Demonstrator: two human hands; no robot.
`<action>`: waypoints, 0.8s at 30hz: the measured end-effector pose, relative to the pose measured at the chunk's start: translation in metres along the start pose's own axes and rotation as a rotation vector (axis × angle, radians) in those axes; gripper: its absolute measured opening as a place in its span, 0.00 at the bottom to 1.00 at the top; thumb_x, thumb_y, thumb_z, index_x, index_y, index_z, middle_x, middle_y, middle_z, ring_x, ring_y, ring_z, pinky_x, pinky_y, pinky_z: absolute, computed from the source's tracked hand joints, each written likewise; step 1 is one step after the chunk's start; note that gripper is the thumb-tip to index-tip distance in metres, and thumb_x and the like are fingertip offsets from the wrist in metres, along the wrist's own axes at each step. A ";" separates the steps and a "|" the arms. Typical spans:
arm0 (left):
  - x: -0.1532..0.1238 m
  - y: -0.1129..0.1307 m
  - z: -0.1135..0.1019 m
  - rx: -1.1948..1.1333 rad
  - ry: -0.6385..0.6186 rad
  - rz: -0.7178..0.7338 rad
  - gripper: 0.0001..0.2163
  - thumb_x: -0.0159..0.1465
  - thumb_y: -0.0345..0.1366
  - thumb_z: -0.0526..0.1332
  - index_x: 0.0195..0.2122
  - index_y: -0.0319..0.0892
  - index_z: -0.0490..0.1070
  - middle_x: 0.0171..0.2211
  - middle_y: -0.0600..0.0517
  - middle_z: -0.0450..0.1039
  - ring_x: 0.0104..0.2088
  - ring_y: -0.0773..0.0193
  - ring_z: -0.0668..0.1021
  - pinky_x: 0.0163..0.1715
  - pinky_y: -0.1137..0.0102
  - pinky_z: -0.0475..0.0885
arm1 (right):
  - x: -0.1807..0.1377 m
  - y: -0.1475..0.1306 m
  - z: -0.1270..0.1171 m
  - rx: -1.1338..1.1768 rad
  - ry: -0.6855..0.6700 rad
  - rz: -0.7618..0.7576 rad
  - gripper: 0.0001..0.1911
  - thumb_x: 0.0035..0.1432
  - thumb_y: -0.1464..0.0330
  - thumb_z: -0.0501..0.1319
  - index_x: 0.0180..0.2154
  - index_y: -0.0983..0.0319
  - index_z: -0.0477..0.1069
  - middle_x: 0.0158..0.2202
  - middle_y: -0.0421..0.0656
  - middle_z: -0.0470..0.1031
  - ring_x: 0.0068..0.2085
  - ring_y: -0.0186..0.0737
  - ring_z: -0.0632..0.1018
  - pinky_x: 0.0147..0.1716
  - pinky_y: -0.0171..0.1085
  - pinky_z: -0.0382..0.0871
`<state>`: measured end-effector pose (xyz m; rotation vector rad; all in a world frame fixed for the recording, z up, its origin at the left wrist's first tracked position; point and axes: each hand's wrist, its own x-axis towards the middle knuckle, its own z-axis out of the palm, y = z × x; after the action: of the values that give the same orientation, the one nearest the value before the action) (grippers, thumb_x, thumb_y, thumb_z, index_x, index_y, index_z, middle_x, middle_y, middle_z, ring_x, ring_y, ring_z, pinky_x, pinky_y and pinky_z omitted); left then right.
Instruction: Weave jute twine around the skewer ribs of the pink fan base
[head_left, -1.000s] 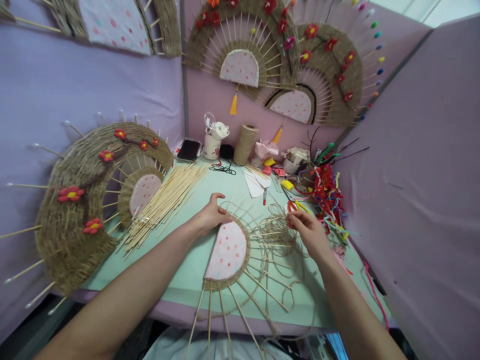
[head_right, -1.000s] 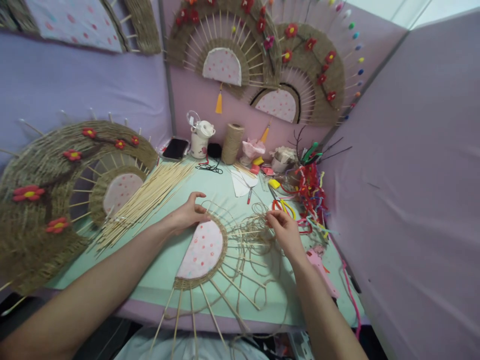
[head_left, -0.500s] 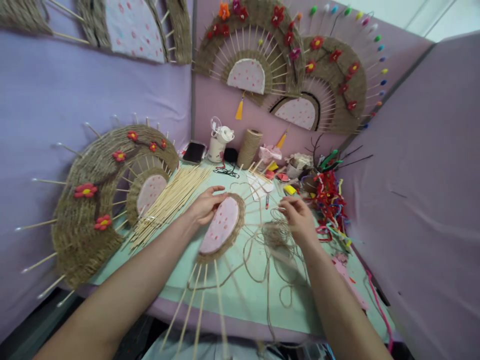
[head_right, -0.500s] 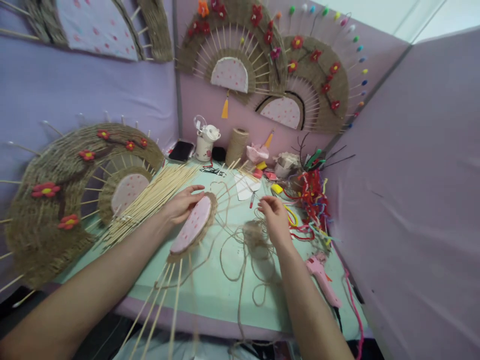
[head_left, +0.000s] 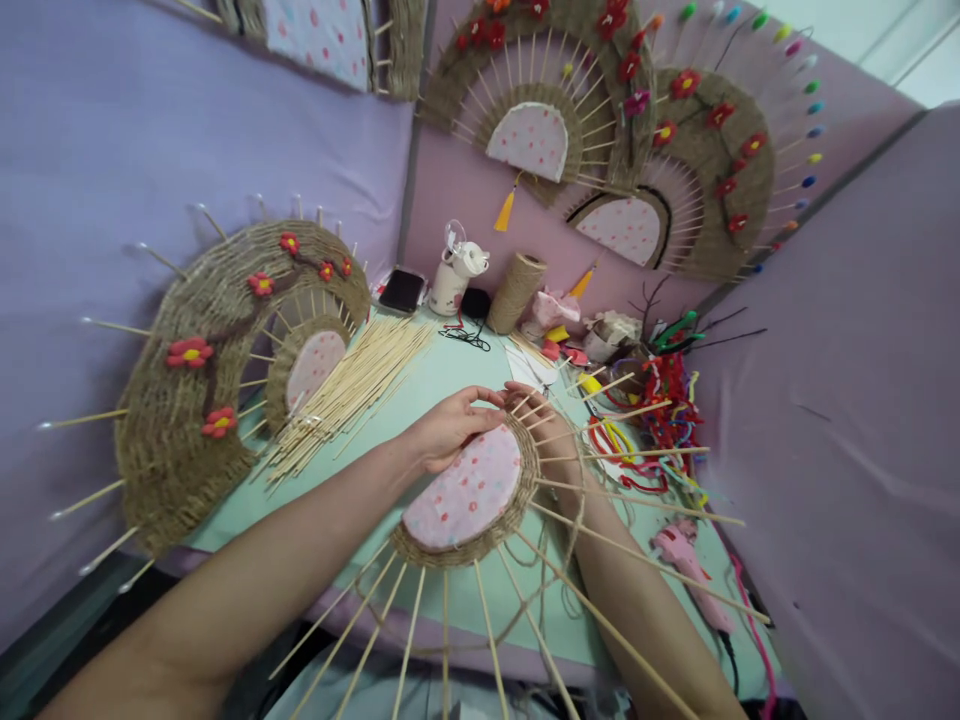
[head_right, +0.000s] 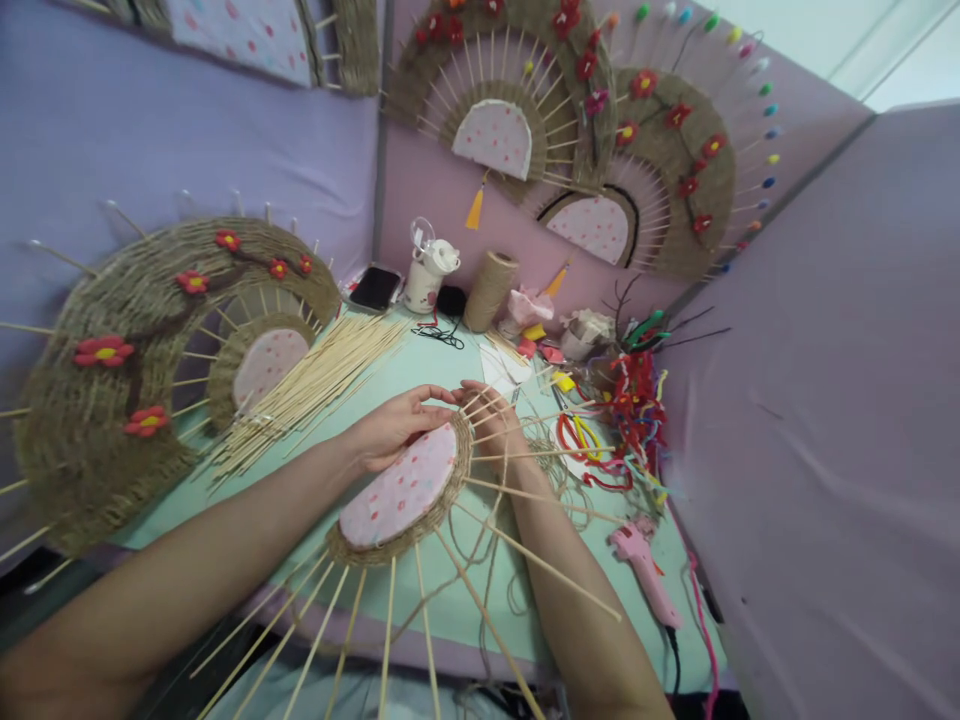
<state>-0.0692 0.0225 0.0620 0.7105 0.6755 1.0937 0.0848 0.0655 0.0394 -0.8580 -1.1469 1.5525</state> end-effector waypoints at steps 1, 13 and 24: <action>-0.001 0.000 0.000 0.004 -0.005 -0.005 0.21 0.46 0.34 0.73 0.38 0.39 0.67 0.22 0.56 0.73 0.20 0.72 0.73 0.22 0.77 0.67 | -0.001 0.000 0.000 0.007 0.018 0.009 0.15 0.45 0.65 0.71 0.38 0.56 0.74 0.36 0.40 0.78 0.33 0.36 0.77 0.34 0.36 0.71; 0.000 -0.004 -0.002 0.014 -0.038 -0.058 0.19 0.48 0.32 0.72 0.38 0.39 0.67 0.22 0.55 0.74 0.21 0.71 0.74 0.22 0.77 0.68 | -0.002 0.003 -0.005 0.005 0.083 0.009 0.12 0.44 0.62 0.71 0.32 0.58 0.74 0.28 0.38 0.74 0.28 0.33 0.73 0.26 0.33 0.66; 0.000 -0.004 -0.002 0.040 -0.019 -0.078 0.18 0.49 0.30 0.71 0.38 0.39 0.67 0.23 0.54 0.74 0.21 0.71 0.74 0.21 0.77 0.68 | -0.006 0.003 -0.005 -0.027 0.082 0.053 0.12 0.44 0.62 0.70 0.31 0.59 0.73 0.27 0.38 0.74 0.26 0.34 0.73 0.25 0.34 0.66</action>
<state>-0.0685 0.0222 0.0576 0.7223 0.7048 1.0037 0.0898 0.0605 0.0355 -0.9688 -1.0960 1.5337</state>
